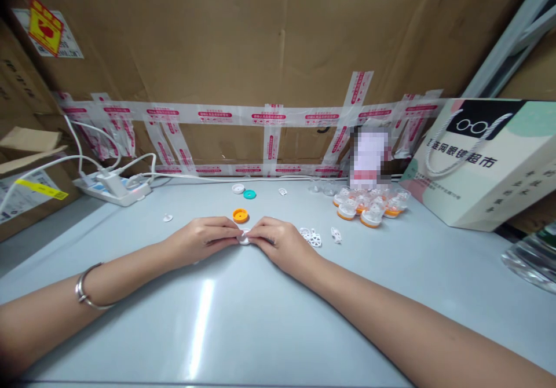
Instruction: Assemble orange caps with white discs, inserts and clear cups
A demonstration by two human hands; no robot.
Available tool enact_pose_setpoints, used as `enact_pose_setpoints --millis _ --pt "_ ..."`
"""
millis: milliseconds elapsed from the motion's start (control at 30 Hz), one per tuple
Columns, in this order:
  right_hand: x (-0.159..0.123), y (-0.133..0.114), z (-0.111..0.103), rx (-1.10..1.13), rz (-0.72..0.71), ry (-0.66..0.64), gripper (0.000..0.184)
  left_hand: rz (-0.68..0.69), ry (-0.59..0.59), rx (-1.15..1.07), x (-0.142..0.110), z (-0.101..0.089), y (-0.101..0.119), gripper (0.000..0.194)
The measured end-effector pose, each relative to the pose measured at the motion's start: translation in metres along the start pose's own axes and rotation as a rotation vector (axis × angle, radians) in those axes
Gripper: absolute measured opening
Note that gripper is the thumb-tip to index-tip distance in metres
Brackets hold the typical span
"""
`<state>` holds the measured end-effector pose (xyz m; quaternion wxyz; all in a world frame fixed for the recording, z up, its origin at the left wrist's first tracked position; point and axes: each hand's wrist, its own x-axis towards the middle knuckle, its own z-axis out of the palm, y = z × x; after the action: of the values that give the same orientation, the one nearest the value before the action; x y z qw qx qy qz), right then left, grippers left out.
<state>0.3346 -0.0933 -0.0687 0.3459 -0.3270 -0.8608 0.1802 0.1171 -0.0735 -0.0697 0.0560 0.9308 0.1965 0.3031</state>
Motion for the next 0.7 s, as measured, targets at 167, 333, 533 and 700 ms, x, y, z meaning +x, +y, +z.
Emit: enact_pose_setpoints --millis 167,333,533,700 --pt "-0.0007 -0.0008 -0.0001 -0.003 0.014 -0.016 0.021 0.026 -0.007 0.01 -0.0007 -0.0004 -0.0012 0.02" --pt "0.0002 -0.0017 -0.0002 -0.024 0.01 -0.026 0.021 0.004 -0.052 0.023 -0.0009 -0.0007 -0.0004 0.019" --pt "-0.0007 -0.001 0.0001 -0.033 0.001 -0.03 0.021 -0.008 -0.036 0.017 -0.0012 -0.0005 -0.0013 0.019" --pt "-0.0018 -0.0007 0.0004 -0.046 -0.009 -0.028 0.022 0.004 -0.03 0.023 -0.0022 0.0 -0.0028 0.02"
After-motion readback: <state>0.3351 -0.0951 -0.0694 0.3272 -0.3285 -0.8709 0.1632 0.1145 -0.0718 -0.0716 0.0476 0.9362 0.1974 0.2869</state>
